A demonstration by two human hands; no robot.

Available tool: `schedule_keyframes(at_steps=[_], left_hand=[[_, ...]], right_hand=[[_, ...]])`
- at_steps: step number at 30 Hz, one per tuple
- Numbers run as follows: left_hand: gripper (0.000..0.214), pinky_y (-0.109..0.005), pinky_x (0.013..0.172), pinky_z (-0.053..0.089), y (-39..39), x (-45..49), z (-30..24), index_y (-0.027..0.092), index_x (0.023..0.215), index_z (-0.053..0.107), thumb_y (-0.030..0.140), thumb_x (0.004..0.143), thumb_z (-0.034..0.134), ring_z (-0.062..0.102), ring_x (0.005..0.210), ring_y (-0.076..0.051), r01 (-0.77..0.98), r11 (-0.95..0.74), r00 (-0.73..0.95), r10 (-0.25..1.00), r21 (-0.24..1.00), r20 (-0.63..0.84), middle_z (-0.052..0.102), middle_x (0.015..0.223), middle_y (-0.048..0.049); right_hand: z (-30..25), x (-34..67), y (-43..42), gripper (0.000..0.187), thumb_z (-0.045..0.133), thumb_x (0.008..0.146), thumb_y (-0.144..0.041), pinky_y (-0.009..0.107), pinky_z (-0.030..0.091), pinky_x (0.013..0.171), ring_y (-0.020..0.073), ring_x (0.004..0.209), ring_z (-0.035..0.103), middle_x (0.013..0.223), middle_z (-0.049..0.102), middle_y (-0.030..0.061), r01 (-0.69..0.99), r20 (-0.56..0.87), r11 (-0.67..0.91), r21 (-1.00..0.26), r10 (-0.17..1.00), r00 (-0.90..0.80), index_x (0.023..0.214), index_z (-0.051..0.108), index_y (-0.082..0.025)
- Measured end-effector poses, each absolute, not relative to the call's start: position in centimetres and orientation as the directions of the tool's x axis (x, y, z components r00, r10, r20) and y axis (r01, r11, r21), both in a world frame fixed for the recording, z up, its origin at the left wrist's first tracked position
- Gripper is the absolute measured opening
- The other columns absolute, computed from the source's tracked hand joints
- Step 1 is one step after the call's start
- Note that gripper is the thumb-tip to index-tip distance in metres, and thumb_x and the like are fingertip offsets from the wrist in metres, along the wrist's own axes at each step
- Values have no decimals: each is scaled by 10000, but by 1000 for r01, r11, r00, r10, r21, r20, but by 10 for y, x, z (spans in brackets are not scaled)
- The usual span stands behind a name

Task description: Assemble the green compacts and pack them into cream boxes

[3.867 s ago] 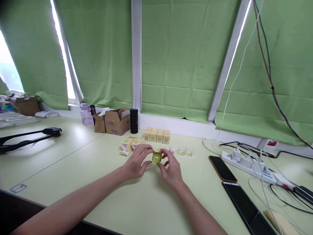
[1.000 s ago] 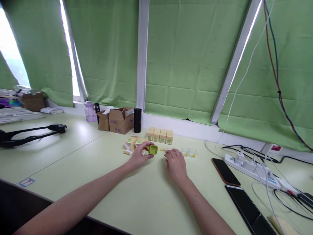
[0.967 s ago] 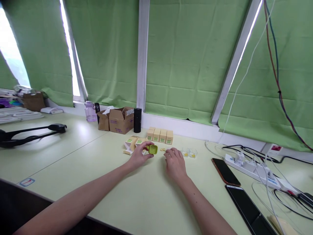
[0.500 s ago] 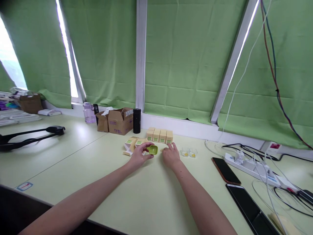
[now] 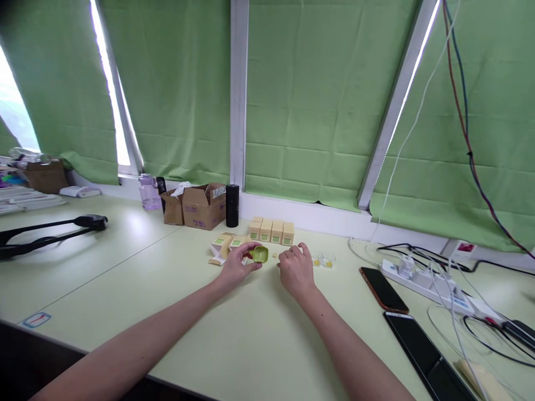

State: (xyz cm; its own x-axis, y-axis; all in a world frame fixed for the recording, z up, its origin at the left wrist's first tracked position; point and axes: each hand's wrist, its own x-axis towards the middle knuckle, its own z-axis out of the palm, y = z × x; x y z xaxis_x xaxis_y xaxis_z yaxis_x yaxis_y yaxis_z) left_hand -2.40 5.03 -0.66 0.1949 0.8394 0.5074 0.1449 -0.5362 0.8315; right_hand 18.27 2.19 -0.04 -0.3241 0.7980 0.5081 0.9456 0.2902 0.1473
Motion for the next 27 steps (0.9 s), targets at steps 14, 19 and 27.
schedule_keyframes(at_steps=[14, 19, 27], left_hand=[[495, -410, 946, 511, 38, -19, -11, 237, 1176, 746, 133, 697, 820, 648, 1086, -256, 218, -547, 255, 831, 808, 493, 727, 1184, -82], [516, -431, 1001, 493, 29, -16, -10, 255, 1195, 748, 114, 704, 821, 632, 1104, -252, 227, -566, 301, 815, 792, 496, 683, 1188, -86], [522, -439, 1053, 474, 25, -16, -9, 271, 1213, 743, 137, 717, 831, 621, 1129, -256, 227, -585, 353, 794, 778, 494, 650, 1184, -82]], right_hand=[[-17, 177, -21, 339, 724, 852, -517, 300, 497, 646, 183, 742, 620, 830, 686, 44, 79, 439, 437, -896, 898, 18, 994, 734, -210], [-12, 181, -20, 437, 814, 752, -592, 281, 471, 559, 134, 588, 543, 680, 652, 19, -148, 326, 336, -930, 941, 87, 861, 748, -174], [-13, 181, -18, 514, 837, 701, -645, 241, 408, 462, 110, 503, 513, 574, 594, -1, -282, 214, 236, -930, 971, 109, 734, 702, -151]])
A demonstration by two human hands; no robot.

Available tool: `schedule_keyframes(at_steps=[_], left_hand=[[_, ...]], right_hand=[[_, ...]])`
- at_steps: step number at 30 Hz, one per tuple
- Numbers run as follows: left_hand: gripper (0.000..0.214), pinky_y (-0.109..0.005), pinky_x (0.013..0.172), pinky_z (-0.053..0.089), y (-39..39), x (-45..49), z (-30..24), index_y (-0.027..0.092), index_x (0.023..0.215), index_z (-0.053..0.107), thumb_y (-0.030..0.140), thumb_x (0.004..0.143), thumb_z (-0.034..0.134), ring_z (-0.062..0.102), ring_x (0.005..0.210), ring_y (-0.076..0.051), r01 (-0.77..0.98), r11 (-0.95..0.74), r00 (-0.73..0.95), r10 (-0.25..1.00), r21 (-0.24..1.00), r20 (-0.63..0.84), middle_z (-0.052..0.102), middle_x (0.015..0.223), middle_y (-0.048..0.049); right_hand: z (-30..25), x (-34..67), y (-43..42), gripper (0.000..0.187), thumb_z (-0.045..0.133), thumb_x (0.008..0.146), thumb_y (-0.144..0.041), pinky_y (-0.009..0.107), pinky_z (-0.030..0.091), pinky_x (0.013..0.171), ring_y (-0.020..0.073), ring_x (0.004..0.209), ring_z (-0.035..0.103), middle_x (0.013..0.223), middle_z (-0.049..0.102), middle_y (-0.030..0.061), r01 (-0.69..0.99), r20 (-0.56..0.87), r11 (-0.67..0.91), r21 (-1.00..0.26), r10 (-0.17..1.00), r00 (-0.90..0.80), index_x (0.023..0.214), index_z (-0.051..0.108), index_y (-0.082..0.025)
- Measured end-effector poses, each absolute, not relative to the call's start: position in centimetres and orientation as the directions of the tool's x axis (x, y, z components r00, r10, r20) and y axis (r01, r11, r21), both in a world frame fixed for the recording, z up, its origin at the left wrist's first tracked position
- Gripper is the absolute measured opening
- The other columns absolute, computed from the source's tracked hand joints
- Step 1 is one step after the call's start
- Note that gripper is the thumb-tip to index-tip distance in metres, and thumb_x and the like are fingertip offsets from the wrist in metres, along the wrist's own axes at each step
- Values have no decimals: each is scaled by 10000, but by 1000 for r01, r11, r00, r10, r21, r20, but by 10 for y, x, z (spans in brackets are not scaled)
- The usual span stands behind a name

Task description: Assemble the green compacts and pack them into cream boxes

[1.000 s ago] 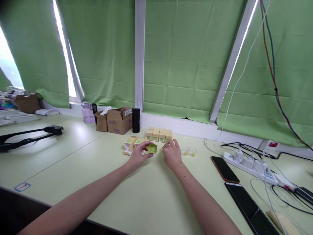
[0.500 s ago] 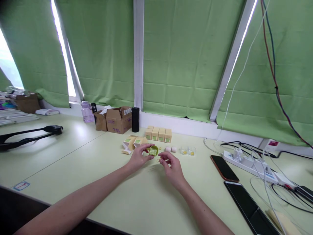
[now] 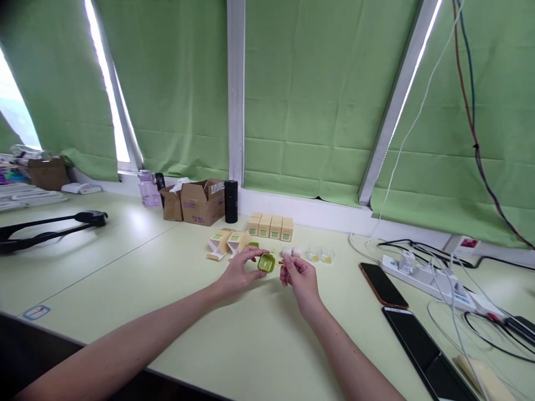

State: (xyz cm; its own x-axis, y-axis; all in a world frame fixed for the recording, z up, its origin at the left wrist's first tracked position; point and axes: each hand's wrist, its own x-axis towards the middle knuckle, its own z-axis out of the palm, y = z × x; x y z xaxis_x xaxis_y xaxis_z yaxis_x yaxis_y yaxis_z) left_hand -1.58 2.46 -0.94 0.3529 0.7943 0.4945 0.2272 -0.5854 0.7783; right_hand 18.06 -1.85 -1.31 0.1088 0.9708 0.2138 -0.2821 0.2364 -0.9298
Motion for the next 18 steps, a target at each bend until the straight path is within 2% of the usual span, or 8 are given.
schedule_keyframes(at_steps=[4, 8, 15, 18], left_hand=[[509, -440, 1053, 482, 24, -16, -10, 277, 1211, 743, 152, 727, 833, 622, 1119, -254, 228, -608, 354, 780, 761, 516, 653, 1172, -78], [519, -444, 1058, 486, 24, -16, -11, 277, 1223, 734, 165, 729, 843, 619, 1132, -253, 224, -620, 361, 770, 752, 527, 645, 1183, -78], [514, -452, 1065, 490, 22, -15, -10, 269, 1210, 736, 148, 725, 853, 623, 1113, -246, 211, -637, 373, 753, 741, 542, 639, 1173, -79], [522, -450, 1052, 500, 21, -15, -10, 265, 1211, 734, 135, 720, 855, 627, 1085, -240, 210, -653, 377, 741, 727, 556, 640, 1159, -81]], right_hand=[[-12, 181, -20, 464, 852, 703, -601, 259, 466, 471, 144, 548, 589, 611, 628, 7, -258, 236, 258, -931, 965, 115, 782, 714, -166], [-11, 180, -23, 390, 867, 709, -517, 297, 542, 539, 178, 670, 639, 715, 682, 29, -191, 335, 354, -915, 934, 126, 874, 742, -187], [-15, 178, -25, 290, 826, 765, -435, 303, 533, 566, 171, 660, 633, 760, 694, 30, -36, 442, 452, -891, 884, 153, 914, 727, -206], [-18, 178, -26, 259, 781, 812, -421, 317, 550, 624, 170, 681, 637, 795, 702, 34, 43, 483, 482, -875, 863, 150, 956, 728, -213]])
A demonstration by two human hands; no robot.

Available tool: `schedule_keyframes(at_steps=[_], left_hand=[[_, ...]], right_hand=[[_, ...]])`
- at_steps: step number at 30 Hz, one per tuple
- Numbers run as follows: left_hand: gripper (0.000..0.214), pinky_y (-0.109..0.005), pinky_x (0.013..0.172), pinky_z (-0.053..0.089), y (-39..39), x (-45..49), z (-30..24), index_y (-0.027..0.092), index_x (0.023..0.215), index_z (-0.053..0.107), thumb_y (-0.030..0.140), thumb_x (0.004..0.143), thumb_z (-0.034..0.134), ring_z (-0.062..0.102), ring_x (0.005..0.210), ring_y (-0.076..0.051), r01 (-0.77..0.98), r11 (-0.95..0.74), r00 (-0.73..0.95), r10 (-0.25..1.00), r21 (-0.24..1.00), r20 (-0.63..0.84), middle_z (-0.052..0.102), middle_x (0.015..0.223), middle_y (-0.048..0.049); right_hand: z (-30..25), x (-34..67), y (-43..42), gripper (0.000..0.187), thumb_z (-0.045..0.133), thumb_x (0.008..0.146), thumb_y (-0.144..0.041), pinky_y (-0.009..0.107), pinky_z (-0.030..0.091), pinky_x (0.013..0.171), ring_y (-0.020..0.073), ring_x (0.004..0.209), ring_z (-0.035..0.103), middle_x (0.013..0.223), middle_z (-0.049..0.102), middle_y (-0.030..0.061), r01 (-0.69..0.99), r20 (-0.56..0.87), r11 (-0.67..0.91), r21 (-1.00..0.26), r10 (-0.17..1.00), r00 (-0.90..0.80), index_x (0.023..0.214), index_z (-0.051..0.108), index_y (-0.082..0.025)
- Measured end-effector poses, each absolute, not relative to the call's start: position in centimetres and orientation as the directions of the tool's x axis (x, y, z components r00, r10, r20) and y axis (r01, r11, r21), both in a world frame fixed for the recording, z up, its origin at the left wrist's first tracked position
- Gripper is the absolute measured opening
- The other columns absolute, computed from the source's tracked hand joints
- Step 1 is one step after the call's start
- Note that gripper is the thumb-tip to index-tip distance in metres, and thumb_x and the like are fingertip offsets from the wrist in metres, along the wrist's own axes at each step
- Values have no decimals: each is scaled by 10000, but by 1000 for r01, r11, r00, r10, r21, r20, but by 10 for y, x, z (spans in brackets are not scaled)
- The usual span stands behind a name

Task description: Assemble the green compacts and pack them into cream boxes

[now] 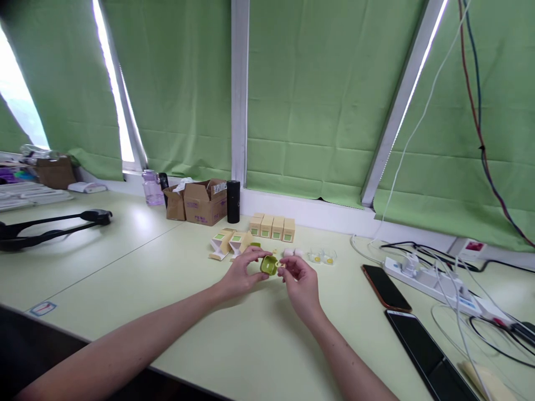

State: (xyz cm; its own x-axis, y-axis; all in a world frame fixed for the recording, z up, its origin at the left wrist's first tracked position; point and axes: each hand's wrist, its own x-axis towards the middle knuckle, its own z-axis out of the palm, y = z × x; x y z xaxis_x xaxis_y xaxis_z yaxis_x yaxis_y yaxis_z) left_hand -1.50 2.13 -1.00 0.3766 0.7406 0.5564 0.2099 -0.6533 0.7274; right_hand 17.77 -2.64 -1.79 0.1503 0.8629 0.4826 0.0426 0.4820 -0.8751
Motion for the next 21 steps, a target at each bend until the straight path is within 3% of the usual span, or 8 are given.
schedule_keyframes(at_steps=[6, 10, 15, 21], left_hand=[[524, -469, 1078, 482, 20, -15, -10, 255, 1239, 715, 130, 745, 838, 592, 1182, -266, 203, -724, 403, 675, 659, 618, 654, 1171, -89], [528, -474, 1057, 492, 19, -15, -10, 238, 1277, 687, 152, 776, 829, 562, 1201, -279, 186, -797, 430, 592, 574, 682, 686, 1156, -100], [516, -476, 1022, 501, 17, -14, -10, 237, 1293, 671, 169, 802, 815, 548, 1177, -286, 176, -864, 455, 497, 472, 739, 724, 1140, -97], [489, -482, 1002, 507, 13, -13, -7, 221, 1287, 666, 162, 819, 793, 551, 1150, -291, 171, -904, 470, 424, 391, 774, 747, 1123, -93]], right_hand=[[-20, 179, -30, 209, 701, 886, -370, 362, 571, 783, 208, 802, 676, 892, 736, 47, 288, 605, 557, -779, 788, 114, 1038, 755, -239], [-18, 179, -33, 151, 603, 961, -292, 355, 560, 746, 210, 810, 669, 959, 742, 64, 501, 760, 655, -566, 650, 9, 1020, 734, -248], [-16, 180, -34, 182, 550, 981, -218, 388, 546, 797, 255, 987, 639, 997, 676, 99, 690, 860, 660, -299, 499, -105, 1045, 719, -244], [-16, 180, -35, 175, 555, 971, -176, 356, 492, 720, 232, 874, 570, 915, 600, 84, 800, 892, 589, -115, 415, -178, 1013, 718, -224]])
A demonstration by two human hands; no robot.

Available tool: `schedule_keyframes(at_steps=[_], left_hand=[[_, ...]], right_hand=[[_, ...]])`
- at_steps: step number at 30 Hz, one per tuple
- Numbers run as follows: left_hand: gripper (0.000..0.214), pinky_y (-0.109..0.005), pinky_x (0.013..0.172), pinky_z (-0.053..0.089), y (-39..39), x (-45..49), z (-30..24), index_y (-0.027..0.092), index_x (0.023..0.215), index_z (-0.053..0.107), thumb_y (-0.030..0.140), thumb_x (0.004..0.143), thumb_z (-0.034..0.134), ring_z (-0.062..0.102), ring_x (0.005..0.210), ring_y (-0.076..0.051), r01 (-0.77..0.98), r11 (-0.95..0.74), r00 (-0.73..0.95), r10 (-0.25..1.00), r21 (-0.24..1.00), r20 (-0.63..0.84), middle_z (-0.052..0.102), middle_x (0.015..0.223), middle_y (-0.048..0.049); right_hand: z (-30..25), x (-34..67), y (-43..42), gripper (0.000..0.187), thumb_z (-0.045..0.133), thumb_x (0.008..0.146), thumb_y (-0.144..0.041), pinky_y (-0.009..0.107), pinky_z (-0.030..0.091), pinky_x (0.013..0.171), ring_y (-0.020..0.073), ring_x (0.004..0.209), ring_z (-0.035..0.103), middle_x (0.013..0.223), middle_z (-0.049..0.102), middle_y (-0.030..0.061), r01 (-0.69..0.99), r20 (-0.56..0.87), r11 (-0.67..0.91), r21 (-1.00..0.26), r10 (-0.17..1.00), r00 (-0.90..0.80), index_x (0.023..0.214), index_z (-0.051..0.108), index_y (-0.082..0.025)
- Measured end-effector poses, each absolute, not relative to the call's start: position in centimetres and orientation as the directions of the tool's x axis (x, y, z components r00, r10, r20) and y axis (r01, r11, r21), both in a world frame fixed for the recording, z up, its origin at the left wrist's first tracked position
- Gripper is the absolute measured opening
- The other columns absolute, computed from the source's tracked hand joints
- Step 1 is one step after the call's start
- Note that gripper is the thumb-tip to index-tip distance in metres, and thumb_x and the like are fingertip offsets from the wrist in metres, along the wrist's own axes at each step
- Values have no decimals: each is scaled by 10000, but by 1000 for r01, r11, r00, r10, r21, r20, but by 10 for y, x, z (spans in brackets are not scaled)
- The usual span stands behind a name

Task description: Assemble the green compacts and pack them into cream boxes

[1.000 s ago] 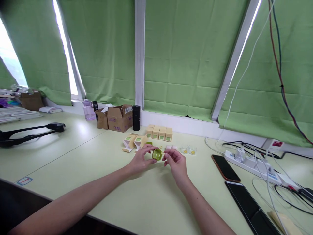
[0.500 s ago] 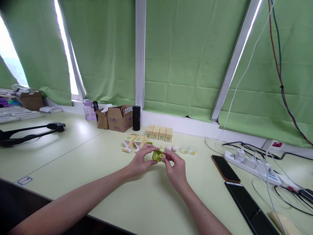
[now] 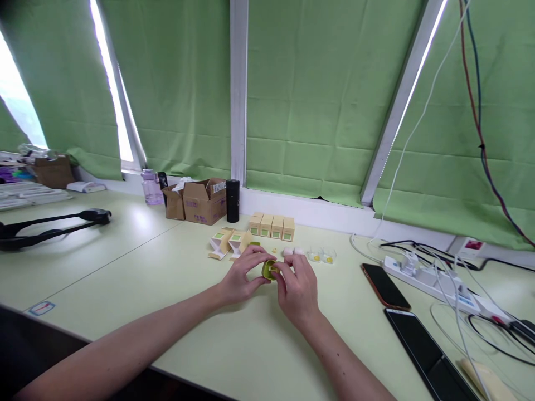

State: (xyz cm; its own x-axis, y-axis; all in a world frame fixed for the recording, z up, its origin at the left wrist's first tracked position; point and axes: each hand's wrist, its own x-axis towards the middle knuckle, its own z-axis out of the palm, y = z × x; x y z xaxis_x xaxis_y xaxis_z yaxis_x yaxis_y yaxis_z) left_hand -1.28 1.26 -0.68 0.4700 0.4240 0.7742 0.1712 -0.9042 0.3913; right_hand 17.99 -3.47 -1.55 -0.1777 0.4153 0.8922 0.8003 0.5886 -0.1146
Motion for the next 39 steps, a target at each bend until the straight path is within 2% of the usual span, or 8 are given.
schedule_keyframes(at_steps=[9, 22, 39], left_hand=[[467, -511, 960, 529, 15, -11, -10, 199, 1273, 675, 198, 824, 803, 575, 1118, -302, 161, -927, 453, 375, 339, 809, 746, 1076, -109], [497, -480, 954, 529, 15, -11, -11, 205, 1267, 672, 159, 796, 823, 561, 1110, -286, 153, -938, 450, 347, 312, 823, 754, 1070, -97], [493, -503, 949, 534, 17, -11, -13, 213, 1282, 667, 193, 812, 817, 578, 1099, -296, 151, -951, 459, 310, 270, 832, 757, 1059, -101]], right_hand=[[-11, 177, -36, 127, 583, 953, -106, 339, 401, 666, 202, 768, 486, 812, 584, 55, 818, 919, 573, 52, 293, -263, 950, 675, -195], [-10, 176, -36, 137, 574, 956, -88, 339, 369, 644, 197, 735, 467, 762, 567, 42, 817, 915, 572, 74, 287, -284, 932, 655, -196], [-13, 176, -33, 176, 554, 949, -66, 331, 316, 610, 185, 692, 415, 702, 521, 23, 808, 910, 581, 97, 277, -308, 867, 638, -197]])
